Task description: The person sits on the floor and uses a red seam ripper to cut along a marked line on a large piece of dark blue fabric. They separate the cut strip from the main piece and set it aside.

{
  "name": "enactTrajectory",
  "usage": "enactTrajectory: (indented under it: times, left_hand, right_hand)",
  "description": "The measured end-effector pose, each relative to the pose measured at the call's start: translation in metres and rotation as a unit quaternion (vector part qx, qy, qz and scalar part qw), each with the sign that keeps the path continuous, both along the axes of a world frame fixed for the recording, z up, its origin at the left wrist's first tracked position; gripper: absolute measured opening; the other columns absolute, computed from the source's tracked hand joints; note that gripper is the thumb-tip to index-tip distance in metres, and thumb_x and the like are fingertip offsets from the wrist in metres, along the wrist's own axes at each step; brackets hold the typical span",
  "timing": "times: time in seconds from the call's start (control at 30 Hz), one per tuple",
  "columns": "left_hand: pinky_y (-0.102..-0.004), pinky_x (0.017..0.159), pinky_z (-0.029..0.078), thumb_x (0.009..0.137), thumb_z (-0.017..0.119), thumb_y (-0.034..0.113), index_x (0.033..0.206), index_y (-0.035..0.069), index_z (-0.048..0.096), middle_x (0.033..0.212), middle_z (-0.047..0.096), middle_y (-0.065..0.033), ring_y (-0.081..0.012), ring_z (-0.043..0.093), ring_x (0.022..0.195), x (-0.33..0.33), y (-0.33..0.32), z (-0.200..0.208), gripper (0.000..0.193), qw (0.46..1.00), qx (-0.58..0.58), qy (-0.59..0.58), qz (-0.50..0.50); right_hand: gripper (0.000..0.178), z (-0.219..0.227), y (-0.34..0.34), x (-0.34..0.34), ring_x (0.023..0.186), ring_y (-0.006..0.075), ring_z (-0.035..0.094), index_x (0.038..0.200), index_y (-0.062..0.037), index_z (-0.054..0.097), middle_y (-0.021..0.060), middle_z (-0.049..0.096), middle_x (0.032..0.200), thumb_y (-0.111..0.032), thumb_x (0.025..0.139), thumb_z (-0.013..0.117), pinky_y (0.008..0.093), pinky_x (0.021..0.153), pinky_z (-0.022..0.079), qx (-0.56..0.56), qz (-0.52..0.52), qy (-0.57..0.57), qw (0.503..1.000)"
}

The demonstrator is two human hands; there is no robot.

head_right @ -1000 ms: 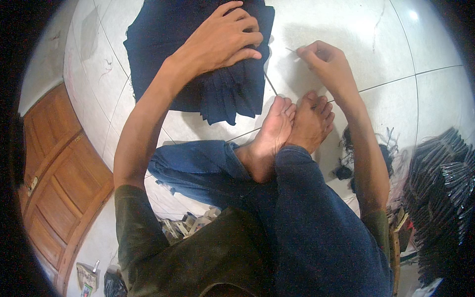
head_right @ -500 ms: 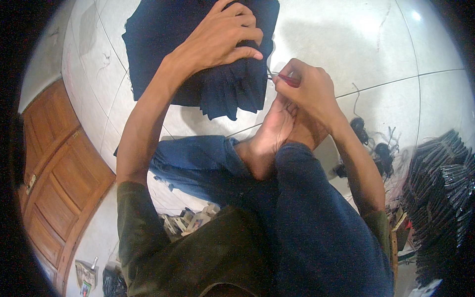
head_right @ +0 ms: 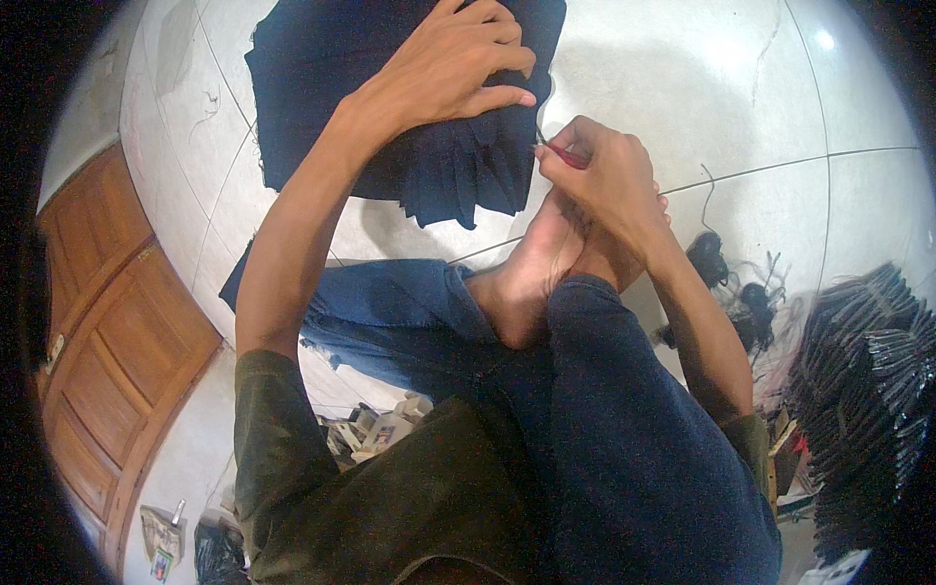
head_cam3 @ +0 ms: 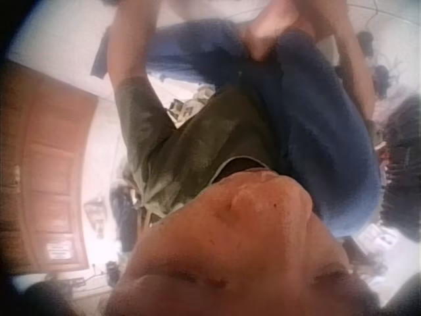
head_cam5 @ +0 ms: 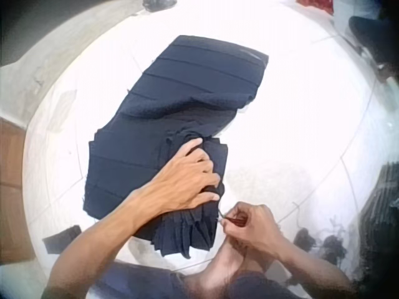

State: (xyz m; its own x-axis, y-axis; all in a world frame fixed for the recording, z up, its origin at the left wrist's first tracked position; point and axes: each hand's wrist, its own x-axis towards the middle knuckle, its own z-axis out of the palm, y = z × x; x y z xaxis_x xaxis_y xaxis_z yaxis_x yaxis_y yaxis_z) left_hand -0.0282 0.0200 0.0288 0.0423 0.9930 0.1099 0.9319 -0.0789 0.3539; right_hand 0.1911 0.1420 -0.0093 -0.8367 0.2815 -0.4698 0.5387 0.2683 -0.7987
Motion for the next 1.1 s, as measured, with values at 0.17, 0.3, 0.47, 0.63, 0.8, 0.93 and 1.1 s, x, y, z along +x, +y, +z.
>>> enactTrajectory:
  times: [0.17, 0.3, 0.47, 0.63, 0.8, 0.93, 1.1]
  left_hand:
    - [-0.0509, 0.119, 0.031, 0.083, 0.076, 0.039, 0.095, 0.010, 0.076, 0.093, 0.065, -0.0070, -0.0262, 0.057, 0.107, 0.001, 0.000, -0.001, 0.031, 1.000, -0.006, 0.008, 0.007]
    - [-0.0515, 0.121, 0.029, 0.083, 0.076, 0.039, 0.096, 0.010, 0.075, 0.093, 0.066, -0.0069, -0.0263, 0.057, 0.108, 0.002, 0.002, 0.000, 0.031, 1.000, -0.014, 0.005, 0.007]
    - [-0.0456, 0.114, 0.038, 0.080, 0.077, 0.027, 0.103, 0.011, 0.072, 0.100, 0.066, -0.0075, -0.0267, 0.059, 0.110, 0.017, 0.000, 0.009, 0.029, 0.991, -0.073, 0.095, -0.056]
    - [-0.0420, 0.118, 0.036, 0.076, 0.082, 0.040, 0.092, 0.012, 0.077, 0.102, 0.066, -0.0051, -0.0249, 0.058, 0.111, 0.055, -0.013, 0.024, 0.033, 0.967, -0.192, 0.128, -0.109]
    - [-0.0399, 0.106, 0.042, 0.079, 0.079, 0.040, 0.085, 0.014, 0.079, 0.099, 0.066, -0.0032, -0.0226, 0.057, 0.109, 0.073, -0.036, 0.014, 0.027, 0.967, -0.203, 0.120, -0.096]
    - [-0.0408, 0.108, 0.043, 0.079, 0.079, 0.028, 0.082, 0.011, 0.078, 0.095, 0.067, -0.0055, -0.0233, 0.059, 0.107, 0.049, -0.043, 0.012, 0.017, 0.984, -0.164, -0.002, -0.070]
    - [-0.0457, 0.121, 0.038, 0.072, 0.080, 0.016, 0.079, 0.003, 0.075, 0.094, 0.068, -0.0084, -0.0240, 0.063, 0.109, 0.041, -0.057, 0.000, 0.016, 0.996, -0.038, -0.080, -0.022]
  right_hand:
    - [0.032, 0.000, -0.001, -0.003, 0.073, 0.0264, 0.076, 0.091, -0.0012, 0.074, 0.0169, 0.075, 0.077, -0.033, 0.086, 0.076, 0.0336, 0.069, 0.057, 0.003, -0.002, 0.019, 1.000]
    - [0.031, 0.003, 0.001, -0.004, 0.073, 0.0273, 0.076, 0.090, -0.0018, 0.075, 0.0172, 0.075, 0.077, -0.032, 0.086, 0.076, 0.0345, 0.068, 0.057, 0.002, -0.001, -0.006, 1.000]
    - [0.029, -0.003, 0.010, 0.004, 0.071, 0.0248, 0.074, 0.091, -0.0024, 0.074, 0.0165, 0.075, 0.077, -0.031, 0.086, 0.076, 0.0344, 0.067, 0.056, 0.020, 0.007, 0.022, 1.000]
    - [0.031, -0.004, 0.045, 0.018, 0.060, 0.0129, 0.059, 0.091, -0.0014, 0.072, 0.0069, 0.066, 0.065, -0.032, 0.089, 0.074, 0.0307, 0.058, 0.047, -0.011, -0.057, -0.011, 0.998]
    - [0.029, 0.004, 0.051, 0.013, 0.059, 0.0110, 0.055, 0.093, -0.0001, 0.070, 0.0048, 0.064, 0.064, -0.029, 0.091, 0.073, 0.0294, 0.056, 0.043, -0.018, -0.075, -0.007, 0.997]
    - [0.019, 0.015, 0.037, 0.010, 0.065, 0.0057, 0.052, 0.094, -0.0016, 0.069, -0.0013, 0.062, 0.072, -0.021, 0.093, 0.072, 0.0238, 0.059, 0.040, -0.050, -0.013, -0.019, 0.999]
    - [0.027, 0.016, 0.014, 0.012, 0.073, 0.0277, 0.075, 0.093, -0.0055, 0.072, 0.0135, 0.074, 0.076, -0.030, 0.085, 0.079, 0.0367, 0.069, 0.057, -0.008, 0.091, 0.054, 0.994]
